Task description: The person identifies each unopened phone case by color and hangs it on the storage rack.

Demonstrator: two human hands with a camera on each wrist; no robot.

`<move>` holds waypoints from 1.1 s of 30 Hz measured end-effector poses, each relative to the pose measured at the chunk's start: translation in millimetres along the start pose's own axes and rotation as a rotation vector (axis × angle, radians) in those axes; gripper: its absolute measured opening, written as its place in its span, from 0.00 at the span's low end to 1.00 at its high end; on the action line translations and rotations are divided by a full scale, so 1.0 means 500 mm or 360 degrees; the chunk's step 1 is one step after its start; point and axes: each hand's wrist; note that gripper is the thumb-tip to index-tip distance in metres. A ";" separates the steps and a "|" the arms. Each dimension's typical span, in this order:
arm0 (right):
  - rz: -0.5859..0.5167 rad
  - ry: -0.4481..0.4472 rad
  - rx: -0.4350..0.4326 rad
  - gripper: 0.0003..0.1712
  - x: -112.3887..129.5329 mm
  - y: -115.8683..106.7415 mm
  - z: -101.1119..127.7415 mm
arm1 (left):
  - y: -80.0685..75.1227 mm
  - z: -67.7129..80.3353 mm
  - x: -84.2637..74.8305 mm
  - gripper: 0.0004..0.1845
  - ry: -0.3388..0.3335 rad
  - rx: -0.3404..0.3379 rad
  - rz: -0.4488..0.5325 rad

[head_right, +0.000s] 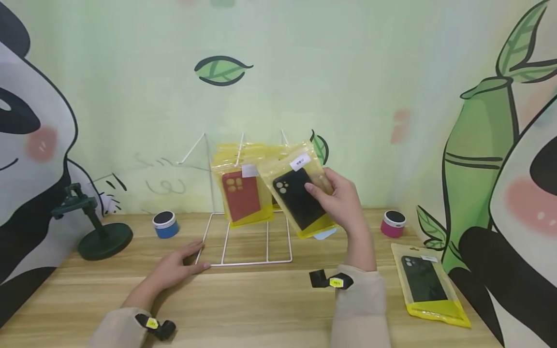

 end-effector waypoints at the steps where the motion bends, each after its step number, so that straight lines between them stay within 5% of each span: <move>1: 0.0012 0.0036 0.0009 0.22 -0.008 -0.003 -0.001 | 0.001 0.000 -0.001 0.45 -0.0003 -0.0001 -0.0004; 14: -0.0025 0.0185 -0.0002 0.29 -0.048 -0.008 -0.007 | 0.005 0.000 -0.001 0.45 -0.0025 -0.0013 -0.0001; 28: -0.0036 0.0123 -0.0068 0.27 -0.057 -0.003 -0.016 | 0.001 -0.003 -0.002 0.43 0.0019 -0.0009 0.0009; 33: -0.0028 0.0201 -0.0131 0.27 -0.070 0.015 -0.023 | 0.006 0.002 -0.005 0.43 0.0019 -0.0024 0.0008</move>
Point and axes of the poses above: each hand's wrist, its own z-axis away from the middle knuckle, its own y-axis out of the palm, x = y × z
